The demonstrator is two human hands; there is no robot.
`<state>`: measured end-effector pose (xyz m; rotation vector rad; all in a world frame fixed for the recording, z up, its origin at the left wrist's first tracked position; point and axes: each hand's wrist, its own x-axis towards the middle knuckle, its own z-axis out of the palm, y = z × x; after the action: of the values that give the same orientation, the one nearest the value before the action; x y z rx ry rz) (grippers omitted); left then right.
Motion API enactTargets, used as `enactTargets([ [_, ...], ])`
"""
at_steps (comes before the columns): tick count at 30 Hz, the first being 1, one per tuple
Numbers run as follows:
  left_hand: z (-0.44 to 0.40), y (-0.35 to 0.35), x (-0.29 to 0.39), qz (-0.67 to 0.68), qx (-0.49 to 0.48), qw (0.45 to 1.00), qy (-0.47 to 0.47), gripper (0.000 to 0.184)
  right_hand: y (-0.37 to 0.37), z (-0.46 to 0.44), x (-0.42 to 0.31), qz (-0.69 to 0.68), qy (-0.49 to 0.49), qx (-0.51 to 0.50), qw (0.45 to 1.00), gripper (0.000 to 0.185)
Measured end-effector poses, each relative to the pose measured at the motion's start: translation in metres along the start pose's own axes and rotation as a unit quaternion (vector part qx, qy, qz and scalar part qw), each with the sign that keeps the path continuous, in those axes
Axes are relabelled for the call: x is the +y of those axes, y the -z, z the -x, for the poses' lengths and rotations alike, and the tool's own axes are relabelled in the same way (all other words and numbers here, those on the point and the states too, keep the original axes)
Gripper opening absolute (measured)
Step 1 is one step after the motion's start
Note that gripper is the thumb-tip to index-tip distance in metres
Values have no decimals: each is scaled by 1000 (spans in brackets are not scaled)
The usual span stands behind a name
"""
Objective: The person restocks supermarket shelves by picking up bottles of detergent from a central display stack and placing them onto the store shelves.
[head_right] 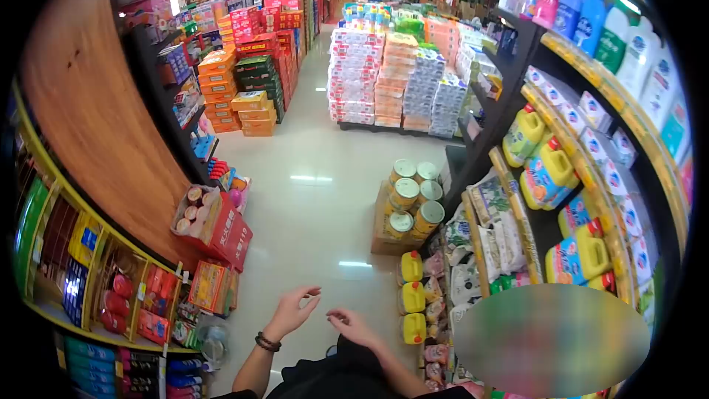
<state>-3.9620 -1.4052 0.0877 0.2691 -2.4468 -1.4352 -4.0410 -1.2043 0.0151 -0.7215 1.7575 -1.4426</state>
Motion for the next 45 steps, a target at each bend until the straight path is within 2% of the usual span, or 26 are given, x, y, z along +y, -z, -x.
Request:
enactTargets([
  [4, -78, -4, -45, 41, -72, 996, 24, 30, 37, -106, 9, -35, 9, 28, 999, 28],
  [8, -165, 1, -94, 42, -110, 991, 60, 35, 79, -232, 22, -4, -17, 1, 1000, 27],
  [11, -245, 21, -107, 51, -77, 992, 91, 39, 111, -330, 0, 57, 48, -8, 997, 28],
  [12, -274, 30, -116, 57, -76, 991, 94, 40, 120, -356, -33, 51, 85, 21, 995, 29],
  [14, -330, 46, -133, 79, -69, 989, 105, 43, 144, -417, -62, 68, 84, 4, 994, 29],
  [17, -420, 73, -140, 50, -19, 995, 85, 36, 178, -486, -108, 92, 93, -1, 991, 27],
  [19, -471, 77, -153, 85, 18, 993, 85, 31, 200, -526, -130, 87, 90, 0, 992, 26],
  [21, -517, 81, -167, 127, 31, 986, 100, 29, 216, -565, -138, 53, 66, 3, 996, 26],
  [25, -613, 89, -191, 206, 33, 968, 142, 23, 256, -661, -117, 23, 77, 3, 997, 24],
  [30, -747, 113, -269, 180, 10, 972, 154, 22, 312, -783, -120, 36, 21, 32, 999, 22],
  [34, -889, 145, -295, 142, 8, 983, 116, 24, 366, -874, -174, 20, 30, 68, 997, 22],
  [38, -1026, 168, -281, 159, 2, 985, 66, 24, 418, -950, -211, -10, 57, 136, 989, 20],
  [42, -1136, 154, -259, 158, -47, 986, 12, 27, 476, -1013, -211, -114, 46, 182, 976, 17],
  [45, -1211, 128, -262, 134, -97, 986, -14, 29, 536, -1072, -190, -135, 44, 199, 970, 17],
])
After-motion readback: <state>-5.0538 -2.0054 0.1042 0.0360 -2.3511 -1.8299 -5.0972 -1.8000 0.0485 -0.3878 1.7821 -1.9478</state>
